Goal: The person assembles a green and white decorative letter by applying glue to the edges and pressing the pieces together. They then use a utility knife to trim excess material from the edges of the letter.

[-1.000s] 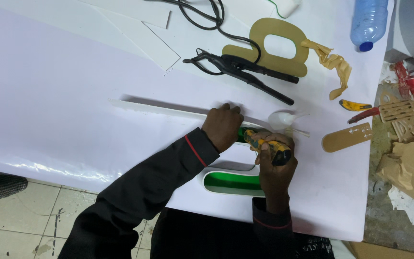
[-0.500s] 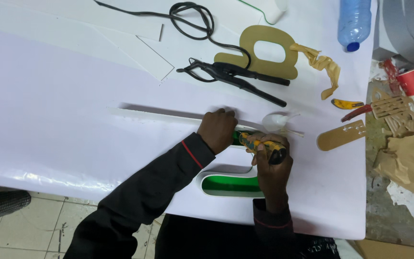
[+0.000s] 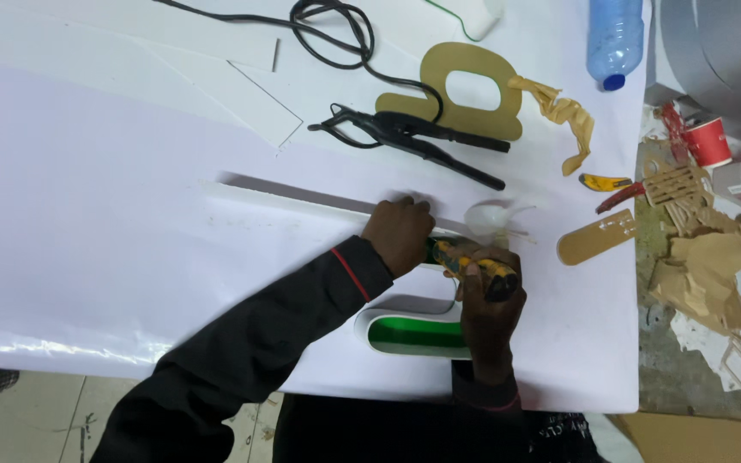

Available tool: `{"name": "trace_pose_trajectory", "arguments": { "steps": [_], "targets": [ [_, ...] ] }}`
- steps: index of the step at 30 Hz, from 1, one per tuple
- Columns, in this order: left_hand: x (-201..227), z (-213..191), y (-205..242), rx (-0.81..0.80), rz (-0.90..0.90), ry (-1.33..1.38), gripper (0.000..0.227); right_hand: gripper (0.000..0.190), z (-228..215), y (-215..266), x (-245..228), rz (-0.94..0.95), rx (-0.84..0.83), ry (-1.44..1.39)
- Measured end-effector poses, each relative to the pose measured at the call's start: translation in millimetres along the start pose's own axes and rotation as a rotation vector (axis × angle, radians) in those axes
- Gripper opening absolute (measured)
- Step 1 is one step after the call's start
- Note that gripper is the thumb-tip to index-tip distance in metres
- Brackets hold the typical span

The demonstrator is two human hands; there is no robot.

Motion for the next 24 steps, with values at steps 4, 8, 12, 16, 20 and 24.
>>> {"name": "trace_pose_trajectory", "arguments": {
  "steps": [4, 8, 12, 16, 20, 24],
  "targets": [
    [4.7, -1.7, 1.0, -0.024, -0.004, 0.015, 0.013, 0.013, -2.9, -0.9, -11.7, 0.014, 0.016, 0.046],
    [3.2, 0.0, 1.4, -0.034, 0.003, -0.030, 0.015, 0.021, 0.0, -2.1, -22.0, 0.017, 0.024, 0.039],
    [0.7, 5.0, 2.1, -0.042, 0.006, -0.018, 0.016, 0.018, 1.6, -1.7, -27.1, 0.015, 0.006, 0.058],
    [-0.9, 7.4, 1.9, -0.051, -0.005, 0.010, 0.017, 0.024, -0.5, -3.5, -34.6, 0.000, -0.006, 0.097],
    [1.9, 4.2, 2.9, -0.068, 0.014, -0.025, 0.017, 0.021, 3.3, -4.8, -45.5, -0.026, -0.002, 0.056],
    [0.3, 5.4, 2.5, -0.072, -0.005, -0.012, 0.017, 0.016, -5.1, -4.0, -21.0, -0.005, -0.018, 0.120]
  ]
}}
Point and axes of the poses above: each hand's wrist, its own y-axis away from the middle knuckle, its own z-axis out of the palm, x = y × z, the point moved 9 cm from there along -y, towards the middle knuckle, and after that the axes turned 6 degrees about x, right-handed, at the moved point
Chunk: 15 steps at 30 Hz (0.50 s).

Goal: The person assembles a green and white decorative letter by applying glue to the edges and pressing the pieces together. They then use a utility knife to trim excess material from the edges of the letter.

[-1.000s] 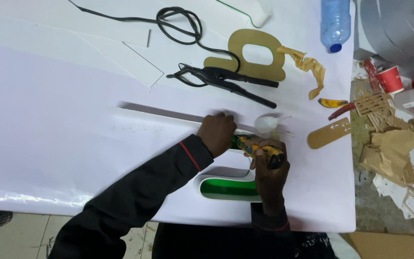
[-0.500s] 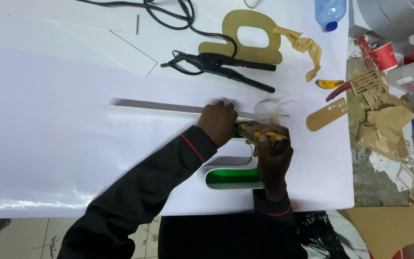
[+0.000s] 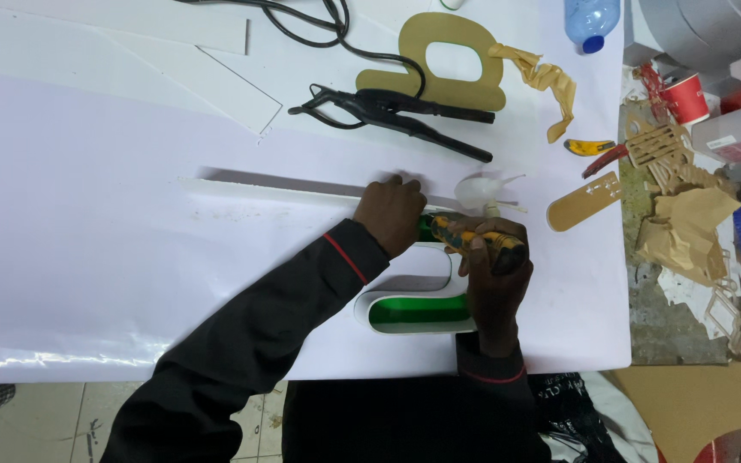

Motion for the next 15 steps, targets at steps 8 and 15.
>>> {"name": "trace_pose_trajectory", "arguments": {
  "steps": [8, 15],
  "targets": [
    [1.5, 4.6, -1.4, -0.020, 0.018, -0.017, 0.017, 0.023, -6.9, -0.2, -18.7, -0.031, 0.019, -0.083],
    [-1.6, 9.1, -2.2, -0.018, 0.012, -0.016, 0.017, 0.019, -10.3, -1.7, -23.5, -0.060, 0.031, -0.073]
  ]
}}
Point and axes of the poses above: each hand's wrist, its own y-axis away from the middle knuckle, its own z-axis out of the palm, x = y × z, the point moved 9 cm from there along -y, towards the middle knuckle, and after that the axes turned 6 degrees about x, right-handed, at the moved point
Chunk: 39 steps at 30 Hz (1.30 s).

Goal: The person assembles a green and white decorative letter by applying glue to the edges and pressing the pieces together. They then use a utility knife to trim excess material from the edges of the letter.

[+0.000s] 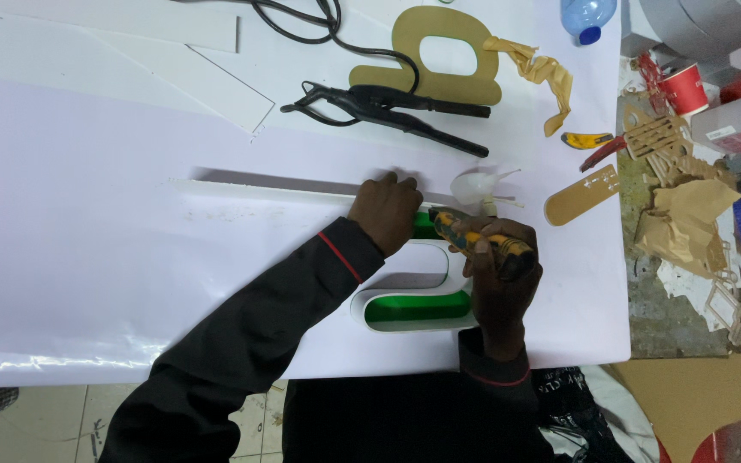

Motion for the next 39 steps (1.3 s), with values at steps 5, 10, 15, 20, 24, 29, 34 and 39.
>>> {"name": "trace_pose_trajectory", "arguments": {
  "steps": [5, 10, 15, 20, 24, 29, 34, 39],
  "targets": [
    [-0.4, 2.4, 0.3, 0.018, -0.004, 0.010, 0.018, 0.017, -3.8, 4.2, -1.1, -0.131, 0.034, 0.023],
    [-4.1, 9.9, -1.3, 0.010, -0.014, 0.001, 0.018, 0.025, -21.8, 3.3, -13.4, -0.208, 0.074, -0.208],
    [-2.9, 8.4, -2.0, 0.001, -0.017, 0.013, 0.019, 0.033, -14.9, 1.7, 3.4, -0.035, 0.066, -0.276],
    [-1.5, -0.7, 0.6, -0.033, -0.024, 0.012, 0.022, 0.015, 5.2, 4.1, 35.0, 0.081, 0.027, -0.168],
    [-0.1, -4.2, 2.4, -0.035, -0.033, 0.022, 0.021, 0.016, 10.4, 3.3, 32.7, 0.105, -0.011, -0.069],
    [-1.7, -1.7, 1.0, 0.002, -0.015, 0.023, 0.023, 0.008, 14.9, 4.3, 29.4, 0.096, -0.025, -0.067],
    [-1.3, 0.0, 1.0, 0.005, -0.010, 0.024, 0.022, 0.012, 12.6, 7.0, 39.5, 0.090, -0.040, -0.088],
    [-1.9, 0.1, 0.3, 0.000, -0.026, 0.017, 0.022, 0.014, 8.8, 8.4, 58.1, 0.071, -0.034, -0.084]
  ]
}}
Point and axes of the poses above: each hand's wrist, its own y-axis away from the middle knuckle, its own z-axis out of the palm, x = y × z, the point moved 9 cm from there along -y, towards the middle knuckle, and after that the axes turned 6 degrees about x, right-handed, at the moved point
